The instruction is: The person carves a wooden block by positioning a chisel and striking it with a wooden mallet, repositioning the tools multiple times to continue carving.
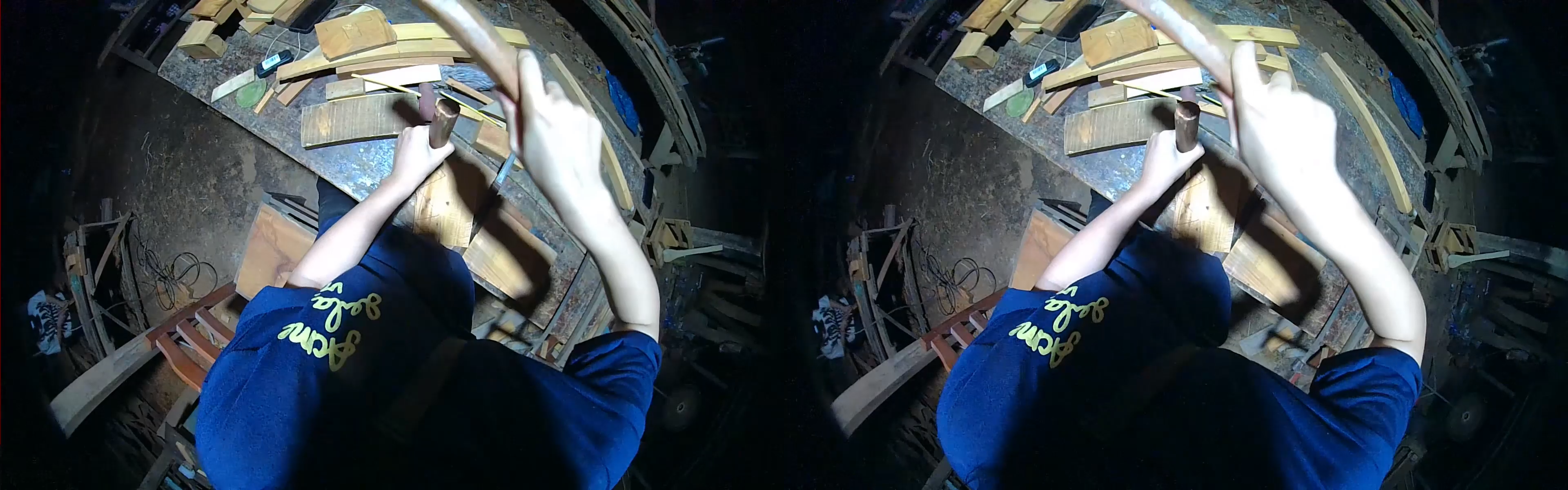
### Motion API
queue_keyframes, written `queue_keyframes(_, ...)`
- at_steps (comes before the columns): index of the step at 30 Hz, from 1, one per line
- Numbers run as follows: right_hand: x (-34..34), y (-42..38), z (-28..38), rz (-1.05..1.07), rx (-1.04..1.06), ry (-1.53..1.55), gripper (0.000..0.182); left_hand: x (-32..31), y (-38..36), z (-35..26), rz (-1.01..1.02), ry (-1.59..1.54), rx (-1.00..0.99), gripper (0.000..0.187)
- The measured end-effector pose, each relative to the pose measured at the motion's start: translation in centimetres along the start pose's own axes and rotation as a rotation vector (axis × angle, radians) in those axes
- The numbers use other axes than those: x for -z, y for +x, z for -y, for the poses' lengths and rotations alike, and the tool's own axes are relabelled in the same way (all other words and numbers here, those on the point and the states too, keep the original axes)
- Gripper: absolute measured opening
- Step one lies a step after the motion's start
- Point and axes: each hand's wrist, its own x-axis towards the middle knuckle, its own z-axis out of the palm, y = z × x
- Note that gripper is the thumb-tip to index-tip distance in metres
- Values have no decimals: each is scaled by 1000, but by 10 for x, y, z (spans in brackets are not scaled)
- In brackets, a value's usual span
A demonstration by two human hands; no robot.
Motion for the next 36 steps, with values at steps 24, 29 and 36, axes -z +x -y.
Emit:
queue_keyframes(24,-27,-35,-18,285,-202,839,40,-6,1,10,-17,6,7,27)
queue_keyframes(29,-17,-27,-12,27,-401,1255,38,0,-2,1,-3,-32,0,30)
queue_keyframes(36,11,41,-30,-492,241,1841,26,-4,-2,0,9,11,-13,29)
